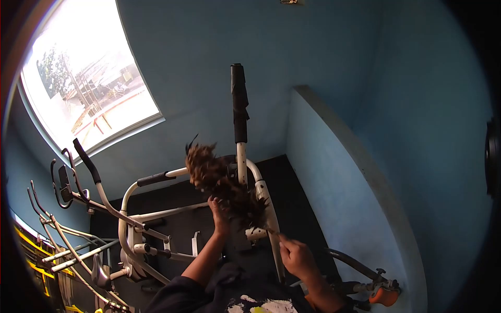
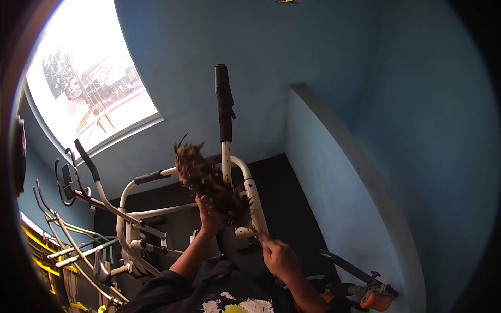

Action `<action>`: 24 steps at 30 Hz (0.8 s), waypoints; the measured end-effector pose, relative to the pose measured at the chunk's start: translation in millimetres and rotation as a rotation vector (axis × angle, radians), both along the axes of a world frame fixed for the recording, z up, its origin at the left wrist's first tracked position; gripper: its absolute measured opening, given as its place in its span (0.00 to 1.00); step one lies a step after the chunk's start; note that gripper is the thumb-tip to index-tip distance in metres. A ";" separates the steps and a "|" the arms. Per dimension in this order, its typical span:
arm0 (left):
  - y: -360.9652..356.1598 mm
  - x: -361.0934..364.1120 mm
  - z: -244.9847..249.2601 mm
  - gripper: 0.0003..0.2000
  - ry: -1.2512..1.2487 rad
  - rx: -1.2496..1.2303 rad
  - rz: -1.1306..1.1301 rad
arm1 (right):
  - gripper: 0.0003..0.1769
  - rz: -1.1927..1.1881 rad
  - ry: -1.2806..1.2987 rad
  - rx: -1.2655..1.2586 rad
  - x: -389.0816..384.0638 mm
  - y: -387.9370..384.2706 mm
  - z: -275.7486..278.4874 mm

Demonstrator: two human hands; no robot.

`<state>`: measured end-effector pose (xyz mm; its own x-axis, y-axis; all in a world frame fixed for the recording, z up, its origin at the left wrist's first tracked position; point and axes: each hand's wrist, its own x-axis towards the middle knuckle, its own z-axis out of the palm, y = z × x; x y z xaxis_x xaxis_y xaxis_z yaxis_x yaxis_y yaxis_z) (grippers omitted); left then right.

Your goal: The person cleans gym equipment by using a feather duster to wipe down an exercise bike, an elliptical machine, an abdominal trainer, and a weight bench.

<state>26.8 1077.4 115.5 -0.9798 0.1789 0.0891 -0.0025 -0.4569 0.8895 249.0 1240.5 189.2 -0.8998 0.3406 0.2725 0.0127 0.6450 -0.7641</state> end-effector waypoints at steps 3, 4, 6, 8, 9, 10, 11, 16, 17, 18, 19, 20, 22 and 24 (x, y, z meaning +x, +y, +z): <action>-28.2 -0.1 -46.5 0.26 0.212 -0.280 0.413 | 0.19 0.029 -0.221 0.092 40.8 -6.1 -37.6; -32.1 7.1 -48.7 0.25 0.201 -0.454 0.453 | 0.18 -0.014 -0.230 0.096 51.6 -5.6 -41.2; -32.7 10.3 -43.4 0.24 0.203 -0.435 0.389 | 0.18 -0.055 -0.232 0.096 65.5 2.6 -50.4; -27.9 13.5 -34.6 0.23 0.213 -0.402 0.294 | 0.18 -0.136 0.131 -0.047 79.4 6.1 -63.8; -21.8 12.8 -26.0 0.23 0.222 -0.352 0.195 | 0.18 -0.147 0.126 -0.061 80.4 3.7 -66.3; -16.2 9.2 -23.0 0.23 0.215 -0.363 0.135 | 0.17 -0.195 0.101 -0.140 81.3 3.4 -68.4; -7.1 7.4 -20.5 0.23 0.213 -0.371 0.109 | 0.17 -0.251 0.078 -0.217 84.4 3.6 -73.0; 36.0 33.2 1.2 0.26 1.160 -1.034 0.251 | 0.18 -0.398 -0.196 -0.257 101.9 -22.3 -165.7; 43.0 36.4 -6.1 0.26 1.178 -1.024 0.202 | 0.18 -0.441 -0.202 -0.278 104.7 -26.9 -163.9; 48.3 40.2 -14.7 0.25 1.275 -1.017 0.017 | 0.18 -0.445 -0.177 -0.314 105.4 -32.9 -163.5; 53.5 42.5 -21.4 0.24 1.369 -1.003 -0.175 | 0.17 -0.453 -0.148 -0.353 103.9 -37.3 -160.4; 66.0 45.6 -15.5 0.21 1.362 -0.977 -0.238 | 0.17 -0.502 -0.157 -0.385 104.2 -38.7 -160.2; 82.1 41.2 -15.4 0.16 1.347 -0.985 -0.314 | 0.17 -0.496 0.051 -0.282 111.1 -50.2 -161.3; 92.4 27.2 -34.3 0.07 1.367 -0.914 -0.408 | 0.17 -0.545 -0.111 -0.392 122.6 -59.4 -185.5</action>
